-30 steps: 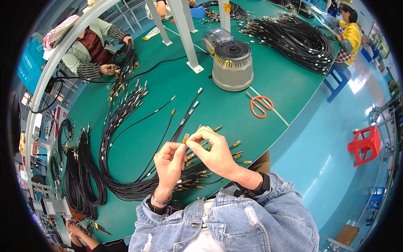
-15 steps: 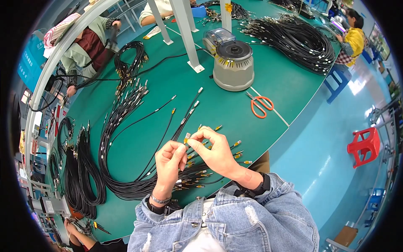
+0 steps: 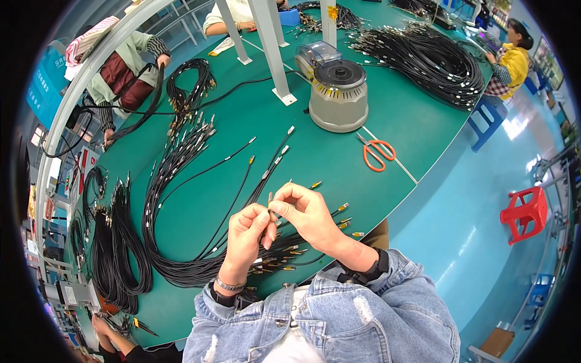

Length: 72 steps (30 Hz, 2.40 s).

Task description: The person picks up a cable, fits a connector onto the end by hand, and trims the excess with shears before placing it back on the table.

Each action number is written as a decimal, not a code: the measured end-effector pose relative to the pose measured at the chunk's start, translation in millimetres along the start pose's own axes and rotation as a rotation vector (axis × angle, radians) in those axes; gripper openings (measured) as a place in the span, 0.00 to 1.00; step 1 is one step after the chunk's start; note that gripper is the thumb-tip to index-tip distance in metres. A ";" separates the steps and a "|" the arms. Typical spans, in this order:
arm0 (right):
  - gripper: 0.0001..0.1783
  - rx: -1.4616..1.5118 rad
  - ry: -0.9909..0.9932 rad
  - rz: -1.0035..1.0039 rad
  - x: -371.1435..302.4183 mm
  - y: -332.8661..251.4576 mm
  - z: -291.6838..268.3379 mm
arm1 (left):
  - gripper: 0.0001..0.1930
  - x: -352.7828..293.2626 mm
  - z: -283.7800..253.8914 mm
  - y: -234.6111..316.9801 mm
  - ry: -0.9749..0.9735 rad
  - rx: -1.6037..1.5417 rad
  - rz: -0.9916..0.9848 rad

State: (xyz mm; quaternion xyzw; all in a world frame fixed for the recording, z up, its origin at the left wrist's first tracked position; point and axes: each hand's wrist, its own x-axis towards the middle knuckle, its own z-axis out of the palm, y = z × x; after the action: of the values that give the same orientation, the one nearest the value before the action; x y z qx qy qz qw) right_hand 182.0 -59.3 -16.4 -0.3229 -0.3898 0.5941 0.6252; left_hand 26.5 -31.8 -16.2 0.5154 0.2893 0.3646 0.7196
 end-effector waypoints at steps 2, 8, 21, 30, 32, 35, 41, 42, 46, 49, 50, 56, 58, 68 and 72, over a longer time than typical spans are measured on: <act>0.04 0.001 0.018 0.017 0.6 -1.5 2.4 | 0.10 0.6 -0.6 -0.4 -0.010 -0.003 -0.005; 0.06 -0.079 -0.075 -0.051 3.5 6.6 -9.3 | 0.12 2.6 -5.9 -3.5 -0.089 -0.098 -0.061; 0.07 -0.237 0.116 -0.056 0.9 4.9 3.3 | 0.12 4.7 2.4 -8.4 0.015 0.042 0.001; 0.11 -0.122 0.002 0.032 2.1 14.3 -13.4 | 0.12 8.1 0.5 -12.4 -0.004 -0.026 -0.072; 0.12 -0.083 -0.039 0.081 3.2 16.2 -22.8 | 0.12 11.8 -1.6 -18.5 -0.029 -0.007 -0.098; 0.11 -0.188 0.093 0.099 9.7 14.5 -37.0 | 0.09 21.5 -10.1 -33.3 0.064 0.399 -0.012; 0.14 -0.455 0.406 -0.059 42.8 -6.6 -107.1 | 0.10 34.1 -39.2 -59.2 0.268 1.328 0.446; 0.14 -0.447 0.448 -0.103 51.5 -13.3 -113.4 | 0.10 35.7 -41.5 -57.5 0.310 1.380 0.424; 0.12 -0.397 0.605 -0.199 95.3 -31.9 -133.5 | 0.12 37.3 -50.1 -56.7 0.403 1.498 0.339; 0.10 -0.288 0.578 -0.126 117.8 -42.7 -140.9 | 0.12 39.4 -56.3 -62.4 0.407 1.522 0.265; 0.10 -0.232 0.563 -0.090 123.0 -44.1 -141.1 | 0.11 38.8 -58.2 -63.4 0.417 1.513 0.239; 0.09 -0.178 0.535 -0.094 133.8 -44.3 -143.5 | 0.10 40.3 -56.3 -58.9 0.504 1.499 0.320; 0.09 -0.148 0.538 -0.096 132.3 -45.6 -143.8 | 0.10 41.9 -57.5 -60.3 0.517 1.512 0.353; 0.09 -0.155 0.559 -0.143 135.3 -44.1 -139.2 | 0.05 52.5 -70.0 -65.4 0.508 1.425 0.363; 0.09 -0.193 0.565 -0.232 136.5 -39.8 -137.4 | 0.05 50.3 -67.3 -61.6 0.550 1.203 0.366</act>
State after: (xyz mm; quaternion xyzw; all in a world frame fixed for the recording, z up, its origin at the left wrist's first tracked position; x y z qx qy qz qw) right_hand 319.9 81.2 -34.7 -0.4863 -0.2897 0.3658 0.7388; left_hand 15.6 32.8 -97.2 0.7548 0.5218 0.3738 0.1353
